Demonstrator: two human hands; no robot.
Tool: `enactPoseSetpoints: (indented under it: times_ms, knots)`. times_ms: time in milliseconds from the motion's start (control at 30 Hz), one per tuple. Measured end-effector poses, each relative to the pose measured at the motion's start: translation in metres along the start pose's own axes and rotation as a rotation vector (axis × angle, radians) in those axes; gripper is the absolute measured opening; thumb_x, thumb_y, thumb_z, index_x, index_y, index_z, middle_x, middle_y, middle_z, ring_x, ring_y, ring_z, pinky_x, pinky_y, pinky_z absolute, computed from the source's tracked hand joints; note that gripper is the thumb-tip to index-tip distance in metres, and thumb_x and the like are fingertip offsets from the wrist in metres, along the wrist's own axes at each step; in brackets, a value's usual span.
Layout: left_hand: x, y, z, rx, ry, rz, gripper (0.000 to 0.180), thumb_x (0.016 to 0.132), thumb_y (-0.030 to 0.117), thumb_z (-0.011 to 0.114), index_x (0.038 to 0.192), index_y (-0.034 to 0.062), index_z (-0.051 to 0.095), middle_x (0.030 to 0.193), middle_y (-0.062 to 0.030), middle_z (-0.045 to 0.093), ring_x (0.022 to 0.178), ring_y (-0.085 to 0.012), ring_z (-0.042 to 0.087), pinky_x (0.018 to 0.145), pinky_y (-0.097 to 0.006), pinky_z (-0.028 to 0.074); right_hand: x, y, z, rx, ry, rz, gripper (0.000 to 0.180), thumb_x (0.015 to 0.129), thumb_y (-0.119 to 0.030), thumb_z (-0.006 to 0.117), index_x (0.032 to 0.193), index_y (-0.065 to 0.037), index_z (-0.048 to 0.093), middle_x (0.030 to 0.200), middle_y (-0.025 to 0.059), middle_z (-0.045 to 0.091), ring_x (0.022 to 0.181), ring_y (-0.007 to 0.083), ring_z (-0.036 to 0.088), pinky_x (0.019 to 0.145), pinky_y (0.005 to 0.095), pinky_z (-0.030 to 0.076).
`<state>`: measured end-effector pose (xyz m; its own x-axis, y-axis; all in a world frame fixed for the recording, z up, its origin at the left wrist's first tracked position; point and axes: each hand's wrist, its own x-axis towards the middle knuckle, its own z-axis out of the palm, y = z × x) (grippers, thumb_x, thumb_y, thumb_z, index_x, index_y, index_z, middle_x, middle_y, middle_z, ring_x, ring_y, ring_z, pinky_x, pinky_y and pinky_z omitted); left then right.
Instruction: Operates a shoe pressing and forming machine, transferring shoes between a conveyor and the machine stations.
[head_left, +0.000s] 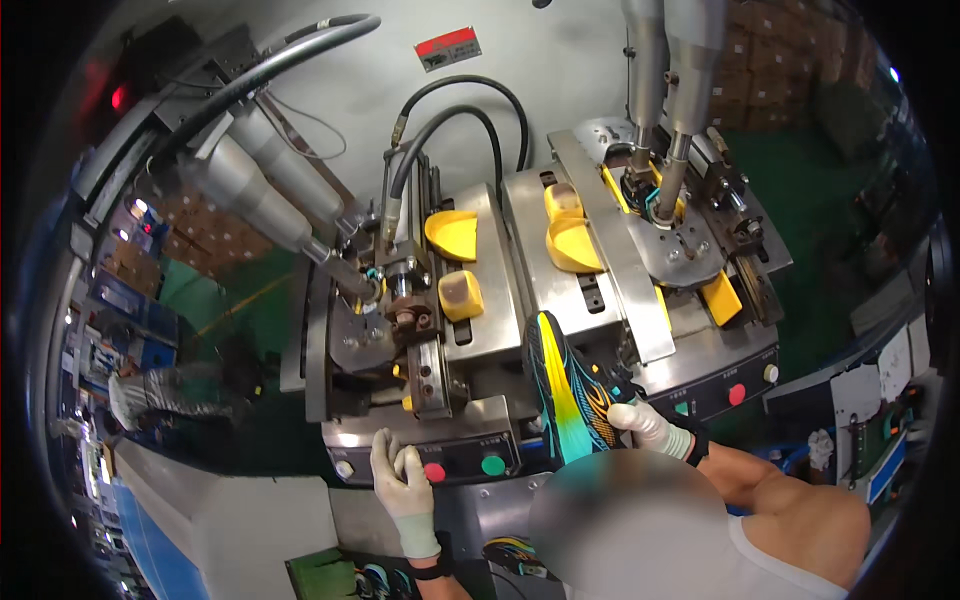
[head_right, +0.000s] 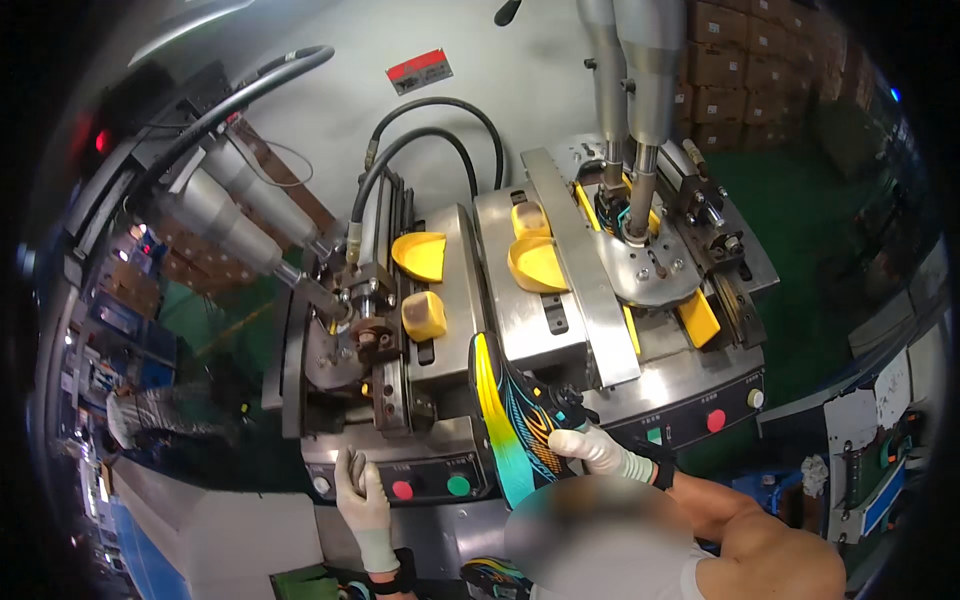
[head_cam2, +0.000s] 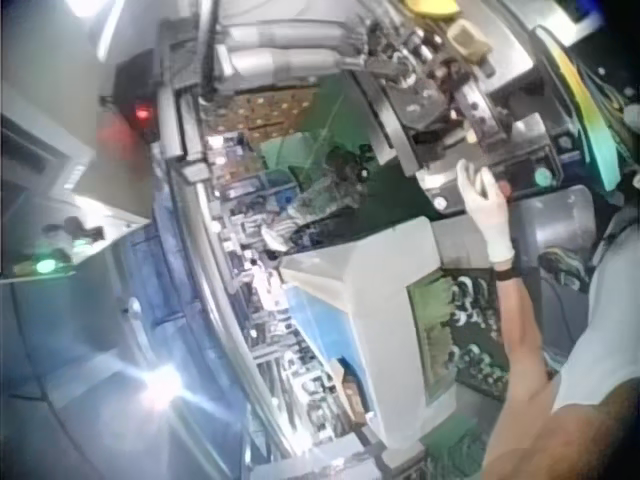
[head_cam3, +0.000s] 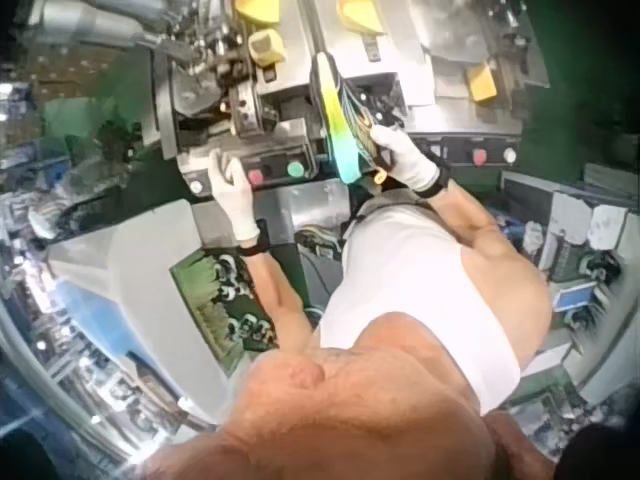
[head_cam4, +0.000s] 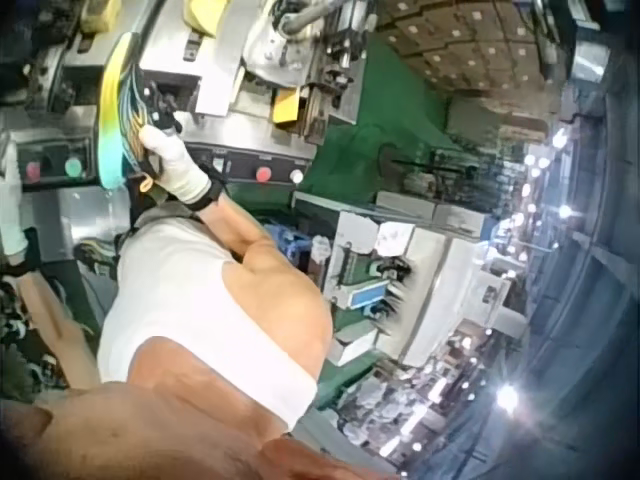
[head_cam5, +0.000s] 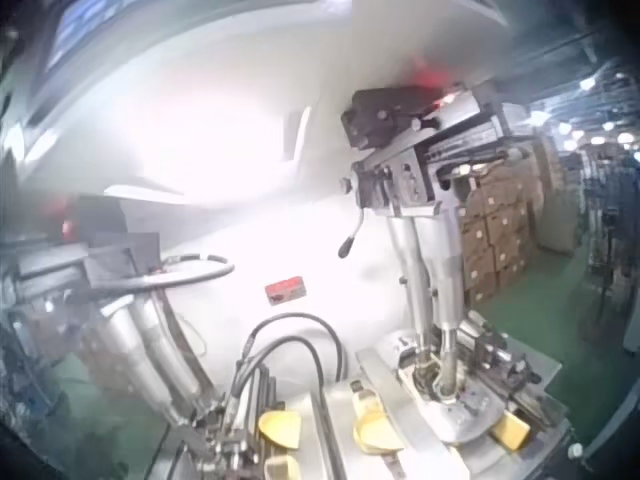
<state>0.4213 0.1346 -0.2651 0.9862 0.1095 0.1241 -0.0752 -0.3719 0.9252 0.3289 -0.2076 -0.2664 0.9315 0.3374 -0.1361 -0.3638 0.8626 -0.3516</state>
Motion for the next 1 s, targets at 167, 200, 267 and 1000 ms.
enactPoseSetpoints:
  times_ms: [167, 200, 267, 1000]
  knots:
    - [-0.055, -0.056, -0.032, 0.044, 0.07, -0.123, 0.053, 0.108, 0.009, 0.059, 0.156, -0.0083, 0.043, 0.151, -0.0244, 0.058, 0.136, -0.0299, 0.061, 0.116, -0.039, 0.047, -0.027, 0.004, 0.006, -0.104, 0.169, 0.044, 0.091, 0.089, -0.043, 0.085, 0.157, 0.003, 0.047, 0.151, 0.0212, 0.06, 0.133, 0.0328, 0.065, 0.114, 0.0476, 0.053]
    - [-0.073, -0.075, -0.042, 0.055, 0.087, -0.166, 0.053, 0.108, 0.01, 0.061, 0.155, -0.007, 0.045, 0.149, -0.0244, 0.059, 0.134, -0.0293, 0.062, 0.114, -0.039, 0.048, -0.029, 0.005, 0.012, -0.082, 0.159, 0.025, 0.092, 0.088, -0.043, 0.086, 0.156, 0.004, 0.047, 0.15, 0.0224, 0.061, 0.133, 0.0341, 0.065, 0.114, 0.0479, 0.053]
    - [-0.12, -0.121, -0.063, 0.122, 0.144, -0.278, 0.053, 0.107, 0.011, 0.063, 0.153, -0.007, 0.047, 0.149, -0.0237, 0.059, 0.133, -0.0291, 0.063, 0.113, -0.039, 0.05, -0.04, 0.008, 0.006, -0.15, 0.169, -0.032, 0.078, 0.093, -0.036, 0.081, 0.154, 0.003, 0.05, 0.147, 0.0214, 0.064, 0.132, 0.0341, 0.066, 0.112, 0.0508, 0.055]
    - [-0.16, -0.111, -0.052, 0.105, 0.198, -0.27, 0.053, 0.102, 0.012, 0.068, 0.148, -0.0072, 0.052, 0.144, -0.0265, 0.06, 0.136, -0.0373, 0.06, 0.117, -0.045, 0.047, 0.013, 0.048, 0.026, -0.298, 0.127, 0.043, 0.07, 0.093, -0.037, 0.082, 0.147, -0.001, 0.057, 0.137, 0.0144, 0.071, 0.121, 0.0285, 0.071, 0.106, 0.0446, 0.057]
